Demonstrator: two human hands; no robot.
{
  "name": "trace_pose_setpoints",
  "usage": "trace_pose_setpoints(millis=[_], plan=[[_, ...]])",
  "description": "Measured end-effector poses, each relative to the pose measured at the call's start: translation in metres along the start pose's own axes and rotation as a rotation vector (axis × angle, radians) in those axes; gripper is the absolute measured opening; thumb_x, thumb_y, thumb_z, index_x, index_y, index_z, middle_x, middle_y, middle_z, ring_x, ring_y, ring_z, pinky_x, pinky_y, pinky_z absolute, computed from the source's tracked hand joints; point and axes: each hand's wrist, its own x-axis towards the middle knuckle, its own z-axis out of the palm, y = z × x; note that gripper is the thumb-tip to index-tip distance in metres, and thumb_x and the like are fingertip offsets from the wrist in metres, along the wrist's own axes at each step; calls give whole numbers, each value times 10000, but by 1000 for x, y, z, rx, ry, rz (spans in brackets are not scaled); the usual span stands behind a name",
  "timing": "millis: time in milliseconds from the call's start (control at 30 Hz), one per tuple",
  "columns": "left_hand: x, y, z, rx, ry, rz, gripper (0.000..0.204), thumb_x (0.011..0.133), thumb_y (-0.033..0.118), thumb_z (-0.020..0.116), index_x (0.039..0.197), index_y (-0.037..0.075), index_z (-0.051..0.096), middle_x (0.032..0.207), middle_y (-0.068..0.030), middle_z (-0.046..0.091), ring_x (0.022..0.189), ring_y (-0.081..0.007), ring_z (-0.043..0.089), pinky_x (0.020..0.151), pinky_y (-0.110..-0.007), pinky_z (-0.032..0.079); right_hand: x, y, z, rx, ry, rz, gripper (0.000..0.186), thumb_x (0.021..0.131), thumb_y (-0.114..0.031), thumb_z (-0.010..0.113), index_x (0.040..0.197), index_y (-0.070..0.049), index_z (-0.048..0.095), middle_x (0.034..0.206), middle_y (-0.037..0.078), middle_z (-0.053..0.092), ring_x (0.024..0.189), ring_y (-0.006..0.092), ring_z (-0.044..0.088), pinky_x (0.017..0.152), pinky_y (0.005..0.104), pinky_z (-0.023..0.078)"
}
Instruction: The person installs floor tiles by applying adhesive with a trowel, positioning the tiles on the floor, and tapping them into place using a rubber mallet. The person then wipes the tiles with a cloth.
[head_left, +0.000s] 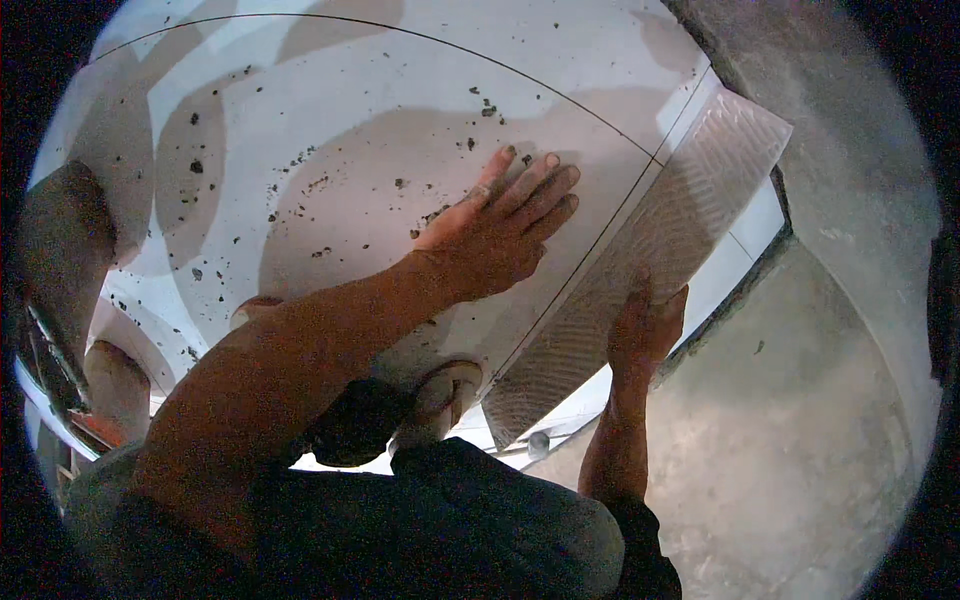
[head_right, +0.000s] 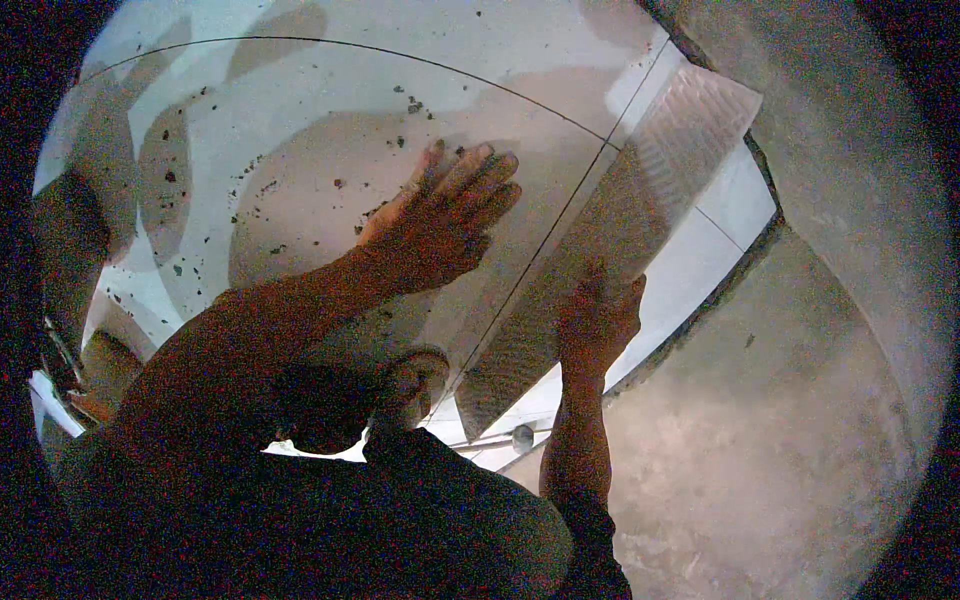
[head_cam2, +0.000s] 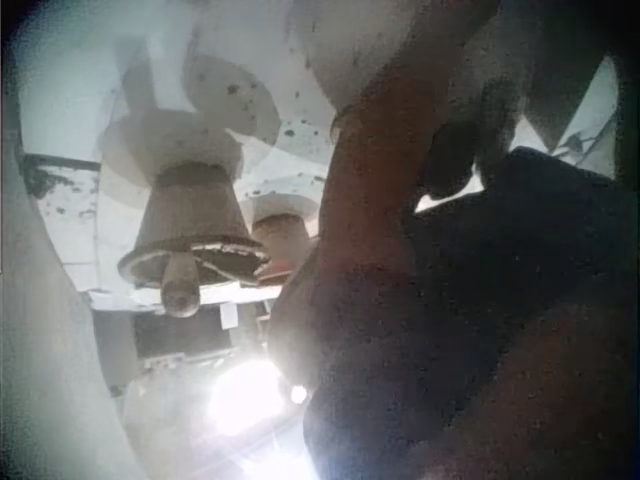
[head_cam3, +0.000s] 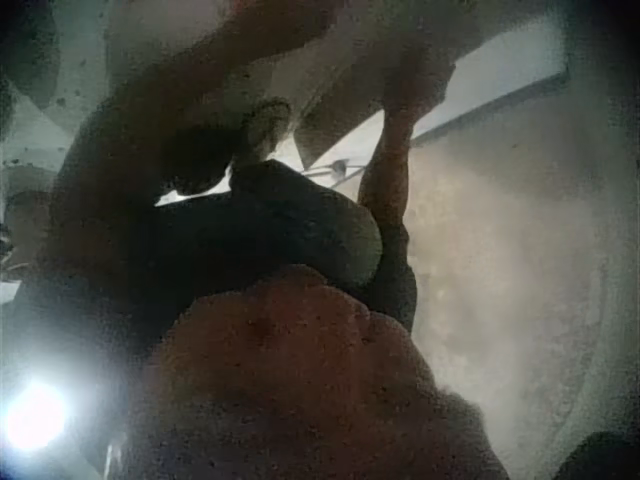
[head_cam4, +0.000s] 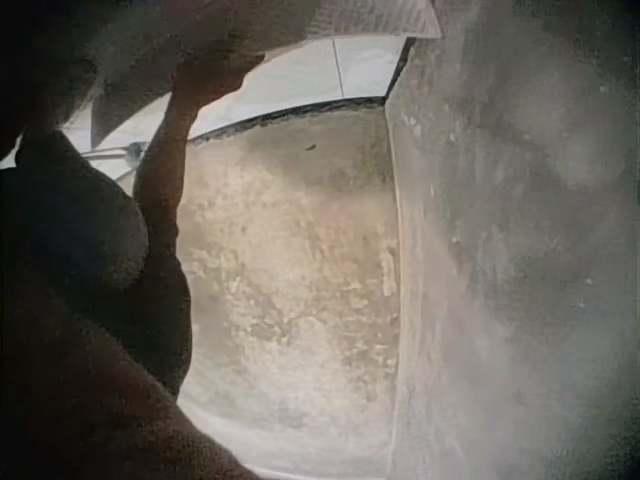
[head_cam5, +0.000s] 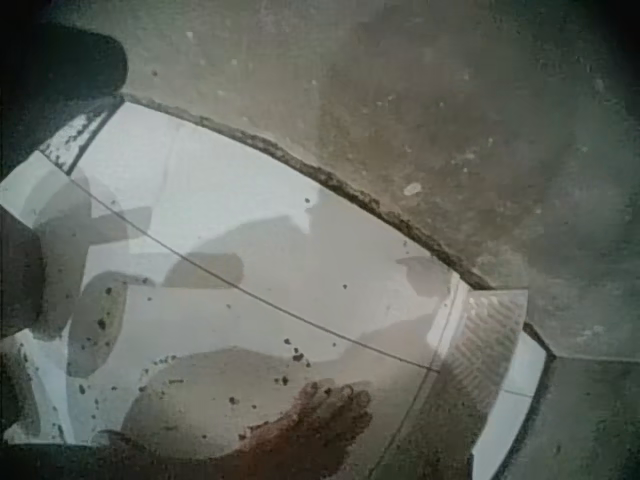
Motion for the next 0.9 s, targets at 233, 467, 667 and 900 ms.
trace_pose_setpoints(millis=[233,467,667,900], plan=[[-1,6,-4,-12,-25,25,581,829,414,534,1315,103,470,1458,-119,318,1367,-307,243,1072,-621,168,5,12,2,-20,62,-79,445,883,-356,605,1127,5,514,983,217,644,892,369,633,799,423,490],[-42,137,-22,-741,-152,59,715,850,468,539,1420,95,320,1492,-217,185,1387,-402,138,1045,-685,102,4,73,-24,27,55,-486,427,914,-298,564,1212,2,503,1224,167,544,1086,288,544,881,378,463],[-2,164,-10,-637,98,-79,855,829,489,557,1468,76,168,1515,-251,46,1400,-420,59,1085,-616,93,-203,264,-16,-69,353,337,565,926,-345,542,1282,76,419,1258,280,479,1178,391,458,1014,464,361],[43,166,15,-788,86,-424,975,799,452,604,1440,-42,61,1492,-286,74,1380,-460,61,1111,-570,76,-404,354,52,-260,281,897,489,888,-289,578,1214,63,483,1184,202,557,1077,308,543,926,420,430]])
